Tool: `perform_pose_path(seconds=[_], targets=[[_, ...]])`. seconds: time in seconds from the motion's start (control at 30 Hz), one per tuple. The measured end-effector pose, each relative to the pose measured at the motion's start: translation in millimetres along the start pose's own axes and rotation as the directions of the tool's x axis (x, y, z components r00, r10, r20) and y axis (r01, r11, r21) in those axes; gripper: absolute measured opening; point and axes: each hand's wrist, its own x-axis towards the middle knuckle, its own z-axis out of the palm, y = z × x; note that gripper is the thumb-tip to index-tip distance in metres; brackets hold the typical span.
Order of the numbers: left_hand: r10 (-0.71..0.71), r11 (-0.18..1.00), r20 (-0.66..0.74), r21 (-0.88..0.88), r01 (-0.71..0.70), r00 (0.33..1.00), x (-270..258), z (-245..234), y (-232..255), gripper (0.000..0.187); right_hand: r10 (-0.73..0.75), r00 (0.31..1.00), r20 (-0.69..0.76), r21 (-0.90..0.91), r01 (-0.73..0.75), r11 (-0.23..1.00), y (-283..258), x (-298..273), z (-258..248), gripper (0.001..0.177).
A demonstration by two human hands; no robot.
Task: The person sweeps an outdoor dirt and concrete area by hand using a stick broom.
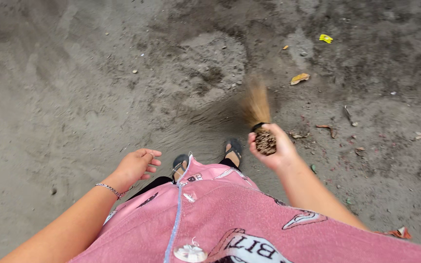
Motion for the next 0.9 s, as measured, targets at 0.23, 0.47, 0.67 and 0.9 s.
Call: perform_pose_path(seconds=[0.23, 0.47, 0.67, 0.9], targets=[[0.098, 0.988, 0.068, 0.113, -0.105, 0.993, 16, 23, 61, 0.034, 0.059, 0.998, -0.027, 0.3, -0.048, 0.953, 18, 0, -65, 0.042], [0.126, 0.989, 0.099, 0.063, -0.133, 0.987, 23, 29, 78, 0.034, -0.314, 0.872, -0.375, -0.051, 0.319, 0.946, -67, -78, -180, 0.034], [0.07, 0.986, 0.098, 0.147, -0.084, 0.993, 18, 42, 84, 0.034, -0.262, 0.898, -0.354, -0.056, 0.26, 0.964, 8, -117, -162, 0.033], [0.137, 0.964, 0.13, 0.212, -0.162, 0.982, 23, 41, 103, 0.034, -0.066, 0.955, -0.288, 0.073, 0.091, 0.993, 35, -69, -171, 0.036]])
